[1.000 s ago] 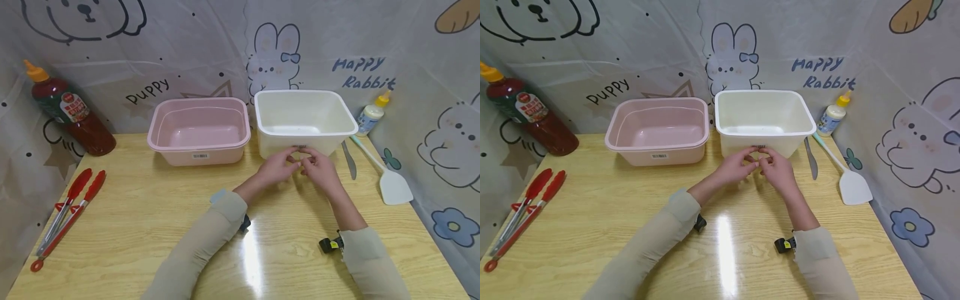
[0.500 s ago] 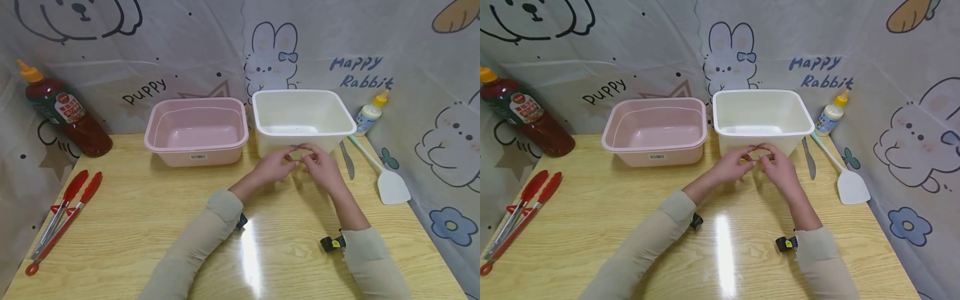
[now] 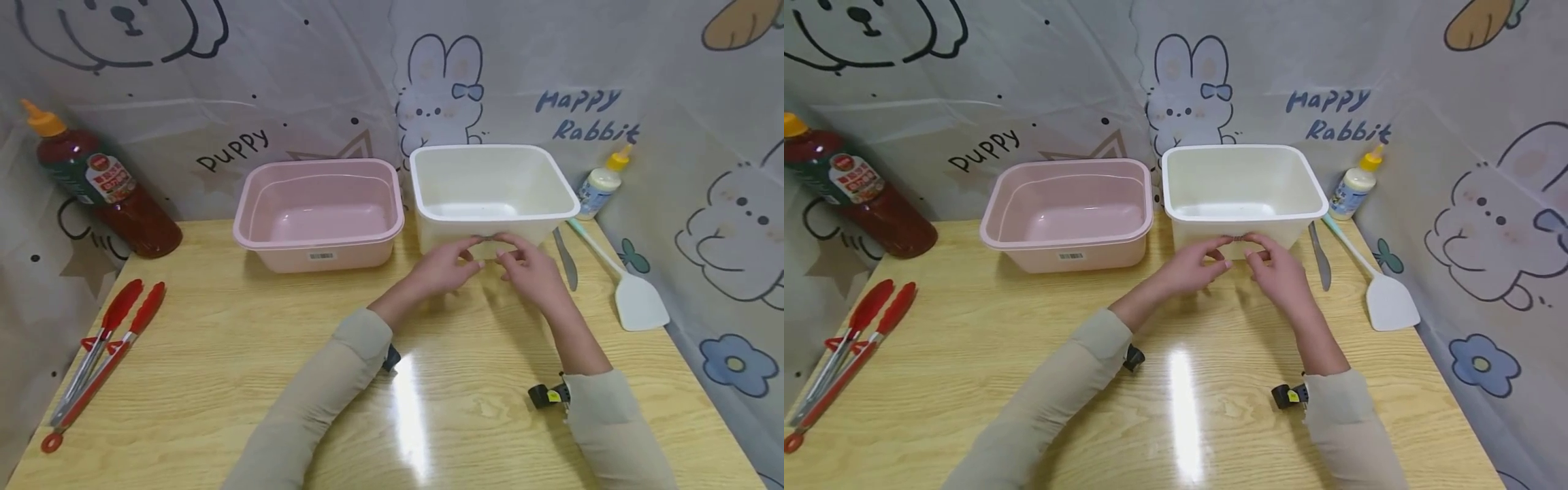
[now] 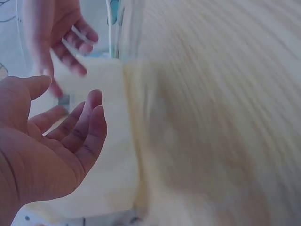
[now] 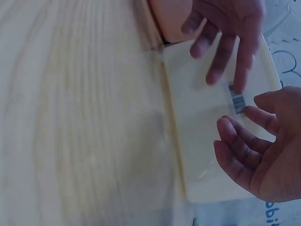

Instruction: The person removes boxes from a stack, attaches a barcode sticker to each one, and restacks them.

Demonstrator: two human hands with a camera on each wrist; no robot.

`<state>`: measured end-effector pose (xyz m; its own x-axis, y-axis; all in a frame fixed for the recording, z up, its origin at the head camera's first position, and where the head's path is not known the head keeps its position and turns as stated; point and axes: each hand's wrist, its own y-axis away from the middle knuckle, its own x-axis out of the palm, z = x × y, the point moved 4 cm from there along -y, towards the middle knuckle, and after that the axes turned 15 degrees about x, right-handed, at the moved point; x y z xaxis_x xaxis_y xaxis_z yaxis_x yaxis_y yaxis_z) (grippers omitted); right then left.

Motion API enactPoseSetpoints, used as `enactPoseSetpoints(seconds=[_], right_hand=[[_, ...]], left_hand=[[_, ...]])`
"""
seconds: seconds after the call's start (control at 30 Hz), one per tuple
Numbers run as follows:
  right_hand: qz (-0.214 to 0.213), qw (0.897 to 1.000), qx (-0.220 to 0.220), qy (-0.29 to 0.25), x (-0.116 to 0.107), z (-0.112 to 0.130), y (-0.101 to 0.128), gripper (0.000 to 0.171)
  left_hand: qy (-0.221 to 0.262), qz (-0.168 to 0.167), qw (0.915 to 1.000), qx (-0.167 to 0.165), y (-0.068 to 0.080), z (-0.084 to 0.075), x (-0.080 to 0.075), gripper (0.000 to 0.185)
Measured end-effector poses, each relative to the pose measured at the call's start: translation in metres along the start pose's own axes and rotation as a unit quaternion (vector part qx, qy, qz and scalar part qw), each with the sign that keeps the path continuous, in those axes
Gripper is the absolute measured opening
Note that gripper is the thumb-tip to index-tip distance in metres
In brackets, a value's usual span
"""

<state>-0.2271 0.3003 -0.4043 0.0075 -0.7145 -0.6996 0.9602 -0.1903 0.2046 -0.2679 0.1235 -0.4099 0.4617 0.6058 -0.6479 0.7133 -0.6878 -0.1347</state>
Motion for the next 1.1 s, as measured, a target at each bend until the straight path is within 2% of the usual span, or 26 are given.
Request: enactPoseSetpoints(seconds=[0.13, 0.23, 0.37, 0.53, 0.7, 0.83, 0.93, 1.1], right_hand=[[0.005, 1.000, 0.001, 0.007, 0.004, -0.005, 0.000, 0.047], [0.018, 1.000, -0.012, 0.002, 0.008, -0.003, 0.000, 0.047], [0.006, 1.000, -0.011, -0.025, 0.004, 0.001, 0.000, 0.045], [0.007, 0.999, 0.008, -0.033, 0.001, -0.011, 0.000, 0.047], [0.027, 0.999, -0.003, -0.017, 0.009, -0.005, -0.001, 0.048], [0.005, 1.000, -0.003, -0.019, 0.002, -0.002, 0.002, 0.046], [-0.007, 1.000, 0.004, -0.014, -0.003, -0.009, 0.003, 0.046], [0.030, 0.999, -0.015, -0.004, 0.002, -0.009, -0.001, 0.050]], left_hand=[[0.000, 0.004, 0.9999, -0.017, 0.005, 0.007, -0.002, 0.053], [-0.005, 0.006, 1.0000, 0.001, 0.004, 0.006, 0.000, 0.053], [0.026, -0.005, 0.9996, 0.006, 0.004, 0.002, -0.003, 0.054], [0.066, -0.017, 0.9976, -0.007, 0.010, 0.011, -0.005, 0.052], [0.052, -0.003, 0.9986, -0.004, 0.008, 0.008, -0.003, 0.054], [0.077, -0.011, 0.9970, 0.002, 0.006, 0.005, -0.004, 0.053], [0.106, -0.023, 0.9940, -0.008, 0.007, 0.008, -0.004, 0.051], [0.116, -0.008, 0.9930, -0.020, 0.006, 0.012, 0.003, 0.053]])
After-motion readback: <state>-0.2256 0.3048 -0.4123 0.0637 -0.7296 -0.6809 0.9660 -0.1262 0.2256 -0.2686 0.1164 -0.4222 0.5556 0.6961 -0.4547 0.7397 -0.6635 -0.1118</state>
